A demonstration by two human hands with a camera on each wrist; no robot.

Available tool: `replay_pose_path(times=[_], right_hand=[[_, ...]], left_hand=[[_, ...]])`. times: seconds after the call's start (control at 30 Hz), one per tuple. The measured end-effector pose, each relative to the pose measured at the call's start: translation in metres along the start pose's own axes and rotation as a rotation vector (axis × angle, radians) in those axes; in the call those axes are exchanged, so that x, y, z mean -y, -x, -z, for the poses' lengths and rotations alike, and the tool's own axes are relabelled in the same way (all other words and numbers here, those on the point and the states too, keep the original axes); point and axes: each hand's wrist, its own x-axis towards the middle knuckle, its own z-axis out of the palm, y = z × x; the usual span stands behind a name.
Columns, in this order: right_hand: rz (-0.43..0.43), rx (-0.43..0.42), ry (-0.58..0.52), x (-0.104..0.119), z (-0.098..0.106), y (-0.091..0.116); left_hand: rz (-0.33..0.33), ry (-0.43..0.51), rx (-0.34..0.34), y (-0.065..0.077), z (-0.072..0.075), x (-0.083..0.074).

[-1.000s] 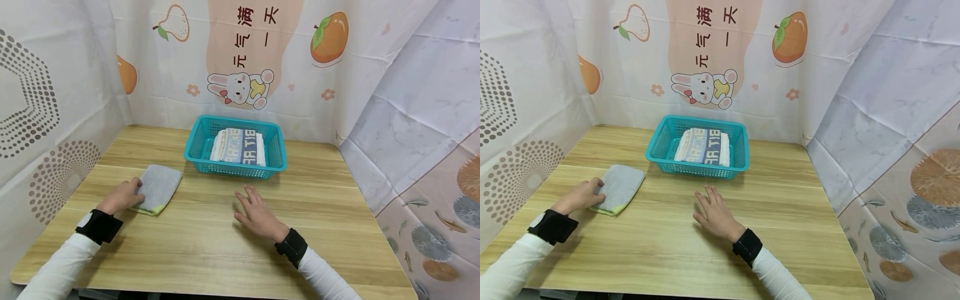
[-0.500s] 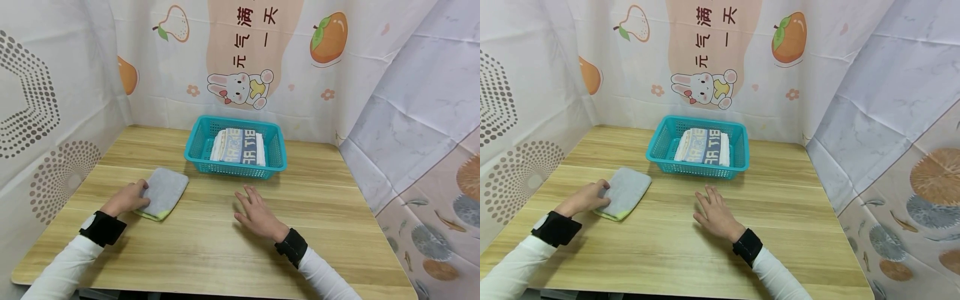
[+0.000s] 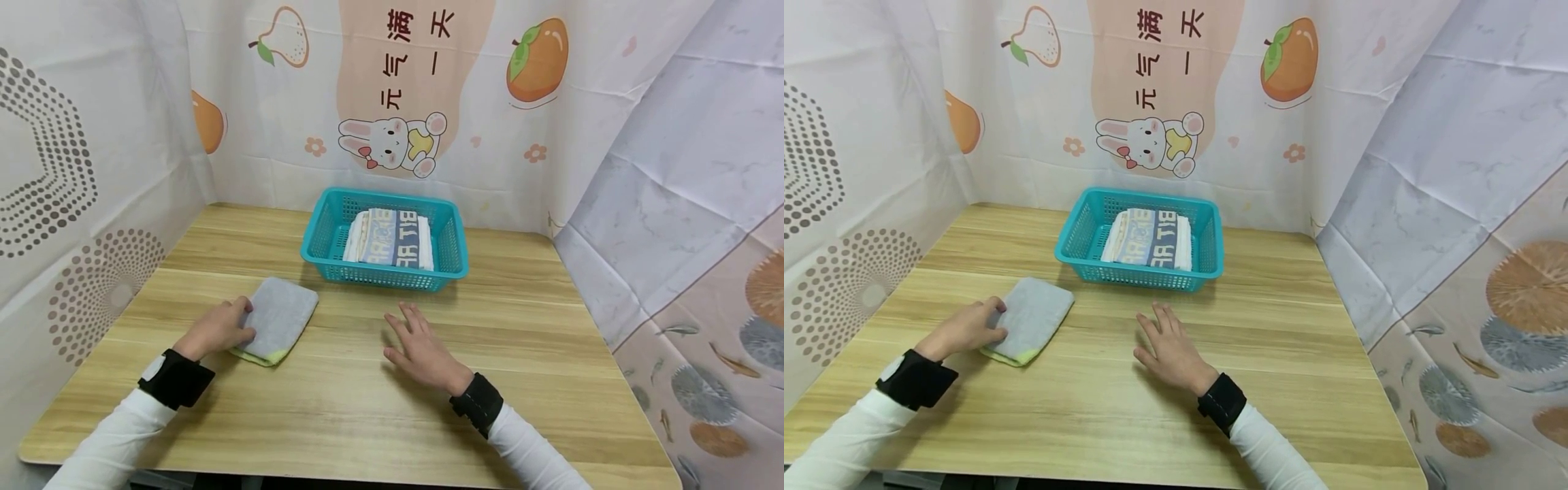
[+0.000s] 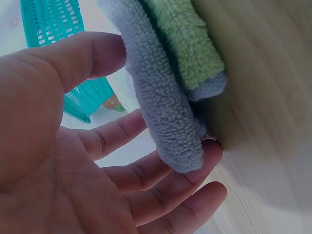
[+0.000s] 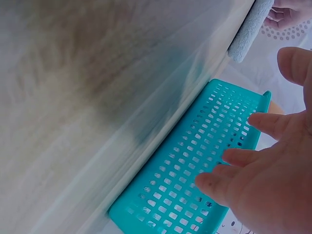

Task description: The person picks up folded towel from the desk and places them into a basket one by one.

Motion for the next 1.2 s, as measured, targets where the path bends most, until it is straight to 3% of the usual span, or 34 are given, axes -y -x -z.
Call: replay_pose_path(times=[0.6,0.93,1.2], right_hand=[[0.017,0.015,-0.006,0.000,-0.001,0.000],[0.017,0.018,-0.030,0.001,-0.001,0.000],[0.015,0.013,-0.034,0.000,-0.003,0.000]], left_hand=[[-0.067,-0.032,-0.059,0.004,-0.014,-0.018],[-0.062,-0.042,-0.032,0.002,-0.021,-0.030],[-0.099,-0.037,-0.030,0.000,-0.029,-0.046]])
